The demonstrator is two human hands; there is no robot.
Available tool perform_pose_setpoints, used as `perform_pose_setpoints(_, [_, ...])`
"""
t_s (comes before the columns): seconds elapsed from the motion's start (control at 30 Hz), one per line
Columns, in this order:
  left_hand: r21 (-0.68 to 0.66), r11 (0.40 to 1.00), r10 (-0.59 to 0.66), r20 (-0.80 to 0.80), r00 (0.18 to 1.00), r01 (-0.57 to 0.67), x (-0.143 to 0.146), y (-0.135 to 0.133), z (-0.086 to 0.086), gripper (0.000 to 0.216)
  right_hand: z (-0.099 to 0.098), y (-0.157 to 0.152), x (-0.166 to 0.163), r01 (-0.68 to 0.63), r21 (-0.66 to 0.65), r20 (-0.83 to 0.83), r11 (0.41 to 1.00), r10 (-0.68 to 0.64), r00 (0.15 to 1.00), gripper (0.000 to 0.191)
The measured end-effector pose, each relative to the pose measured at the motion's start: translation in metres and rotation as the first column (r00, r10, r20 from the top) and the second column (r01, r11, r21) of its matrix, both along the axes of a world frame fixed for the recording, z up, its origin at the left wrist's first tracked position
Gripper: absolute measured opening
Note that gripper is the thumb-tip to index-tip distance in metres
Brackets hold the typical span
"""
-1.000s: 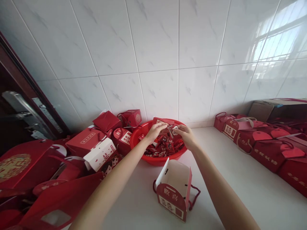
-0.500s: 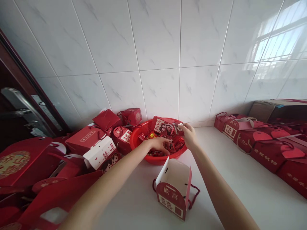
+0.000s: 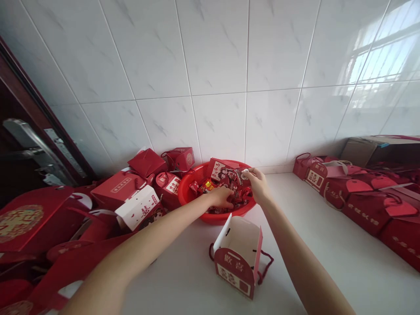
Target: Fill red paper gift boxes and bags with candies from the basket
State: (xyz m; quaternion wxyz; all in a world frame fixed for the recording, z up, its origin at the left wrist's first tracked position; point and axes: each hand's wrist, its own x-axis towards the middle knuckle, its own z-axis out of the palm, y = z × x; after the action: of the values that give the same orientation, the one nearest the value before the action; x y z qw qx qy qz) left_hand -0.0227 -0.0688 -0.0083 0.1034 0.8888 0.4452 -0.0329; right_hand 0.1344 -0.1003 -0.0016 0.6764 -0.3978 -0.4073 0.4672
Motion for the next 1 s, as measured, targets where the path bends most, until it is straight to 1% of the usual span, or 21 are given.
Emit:
perform_pose_setpoints(0.07, [0.045, 0.998, 0.044, 0.041, 0.998, -0.046, 0.000, 0.001, 0.000, 0.009, 0.000, -0.001, 0.000, 0.002, -0.002, -0.002, 1.000, -0.002, 1.000, 0.035])
perform_pose_setpoints(0.13, [0.060, 0.996, 0.054, 0.079, 0.995, -0.059, -0.001, 0.003, 0.000, 0.008, 0.001, -0.002, 0.000, 0.003, 0.002, -0.006, 1.000, -0.003, 1.000, 0.034])
perform_pose_setpoints(0.17, [0.041, 0.998, 0.040, 0.094, 0.995, -0.044, -0.001, 0.004, 0.000, 0.010, 0.001, -0.002, 0.000, 0.004, 0.004, -0.007, 1.000, -0.004, 1.000, 0.034])
perform_pose_setpoints(0.23, [-0.065, 0.997, -0.029, 0.121, 0.992, 0.037, -0.003, 0.006, -0.001, 0.019, 0.002, -0.002, 0.000, 0.004, 0.003, -0.011, 1.000, -0.003, 1.000, 0.034])
perform_pose_setpoints(0.27, [-0.135, 0.986, -0.074, 0.142, 0.987, 0.093, -0.004, 0.007, -0.002, 0.026, 0.002, -0.002, 0.000, 0.000, -0.003, -0.013, 1.000, -0.001, 1.000, 0.034])
perform_pose_setpoints(0.33, [-0.256, 0.947, -0.147, 0.194, 0.970, 0.194, -0.005, 0.008, -0.003, 0.041, 0.002, -0.001, 0.000, -0.003, -0.011, -0.015, 1.000, 0.003, 1.000, 0.034])
perform_pose_setpoints(0.37, [-0.293, 0.930, -0.165, 0.212, 0.963, 0.224, -0.004, 0.008, -0.004, 0.046, 0.002, -0.001, 0.000, -0.004, -0.011, -0.015, 1.000, 0.003, 1.000, 0.033])
perform_pose_setpoints(0.43, [-0.335, 0.915, -0.158, 0.214, 0.964, 0.225, -0.003, 0.008, -0.006, 0.049, 0.002, -0.001, 0.000, 0.000, -0.005, -0.021, 1.000, 0.000, 1.000, 0.033])
perform_pose_setpoints(0.53, [-0.365, 0.912, -0.128, 0.184, 0.975, 0.189, 0.001, 0.006, -0.008, 0.038, 0.002, 0.000, 0.000, 0.003, -0.002, -0.034, 1.000, -0.003, 0.999, 0.034])
perform_pose_setpoints(0.6, [-0.321, 0.929, -0.133, 0.171, 0.976, 0.183, 0.003, 0.006, -0.010, 0.027, 0.002, -0.001, -0.001, -0.002, -0.010, -0.034, 1.000, 0.001, 0.999, 0.036])
perform_pose_setpoints(0.67, [-0.224, 0.964, -0.112, 0.157, 0.981, 0.146, 0.004, 0.007, -0.009, 0.017, 0.002, -0.001, -0.001, -0.006, -0.019, -0.029, 1.000, 0.006, 1.000, 0.036])
perform_pose_setpoints(0.7, [-0.174, 0.979, -0.078, 0.167, 0.983, 0.108, 0.004, 0.008, -0.007, 0.014, 0.003, -0.001, -0.001, -0.006, -0.020, -0.026, 1.000, 0.006, 1.000, 0.036])
perform_pose_setpoints(0.77, [-0.086, 0.996, 0.010, 0.257, 0.966, 0.013, 0.001, 0.012, -0.002, 0.014, 0.003, -0.001, 0.000, -0.006, -0.016, -0.024, 1.000, 0.005, 1.000, 0.035])
perform_pose_setpoints(0.83, [-0.029, 0.997, 0.078, 0.399, 0.914, -0.073, -0.003, 0.016, 0.004, 0.015, 0.003, -0.001, 0.000, -0.003, -0.014, -0.026, 1.000, 0.002, 1.000, 0.035])
perform_pose_setpoints(0.9, [-0.016, 0.991, 0.122, 0.515, 0.849, -0.133, -0.008, 0.021, 0.009, 0.015, 0.003, -0.001, 0.000, 0.002, -0.015, -0.032, 1.000, -0.002, 0.999, 0.034])
perform_pose_setpoints(1.0, [-0.049, 0.987, 0.152, 0.603, 0.783, -0.154, -0.014, 0.026, 0.010, 0.023, 0.004, -0.001, 0.000, 0.003, -0.010, -0.046, 1.000, -0.004, 0.999, 0.033])
